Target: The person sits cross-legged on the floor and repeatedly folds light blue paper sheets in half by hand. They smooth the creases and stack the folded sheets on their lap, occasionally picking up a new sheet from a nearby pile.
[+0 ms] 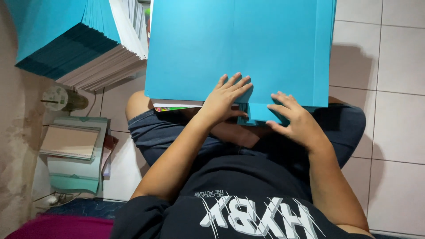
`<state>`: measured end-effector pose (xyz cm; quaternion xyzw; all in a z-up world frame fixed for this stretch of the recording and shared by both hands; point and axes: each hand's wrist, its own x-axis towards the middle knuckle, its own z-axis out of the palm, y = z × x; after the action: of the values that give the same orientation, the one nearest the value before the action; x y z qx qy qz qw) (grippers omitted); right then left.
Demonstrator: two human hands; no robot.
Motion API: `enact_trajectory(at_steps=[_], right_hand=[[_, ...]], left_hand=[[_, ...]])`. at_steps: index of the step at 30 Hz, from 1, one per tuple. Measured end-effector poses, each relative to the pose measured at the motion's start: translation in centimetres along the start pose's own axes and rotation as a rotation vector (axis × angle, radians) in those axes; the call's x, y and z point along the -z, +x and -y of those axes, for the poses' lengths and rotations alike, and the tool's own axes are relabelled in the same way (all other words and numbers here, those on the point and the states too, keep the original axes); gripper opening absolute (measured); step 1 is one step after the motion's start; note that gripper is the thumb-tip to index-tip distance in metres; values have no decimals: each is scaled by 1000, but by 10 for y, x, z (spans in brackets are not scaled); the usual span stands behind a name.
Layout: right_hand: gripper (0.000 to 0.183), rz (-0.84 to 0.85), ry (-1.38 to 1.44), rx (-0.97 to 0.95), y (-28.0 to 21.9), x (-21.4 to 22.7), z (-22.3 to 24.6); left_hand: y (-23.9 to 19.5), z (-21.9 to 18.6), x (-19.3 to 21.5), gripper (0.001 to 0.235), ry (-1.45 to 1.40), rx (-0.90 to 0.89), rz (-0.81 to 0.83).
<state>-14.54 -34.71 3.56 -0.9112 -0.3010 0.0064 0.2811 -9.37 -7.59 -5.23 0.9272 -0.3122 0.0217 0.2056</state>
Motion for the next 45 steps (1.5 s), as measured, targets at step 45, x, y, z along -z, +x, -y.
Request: enact_trajectory(at_steps=[45], right_hand=[[74,56,-460,-264,40,-77,-61]], left_hand=[[14,-39,-5,52,262,-15,-170]])
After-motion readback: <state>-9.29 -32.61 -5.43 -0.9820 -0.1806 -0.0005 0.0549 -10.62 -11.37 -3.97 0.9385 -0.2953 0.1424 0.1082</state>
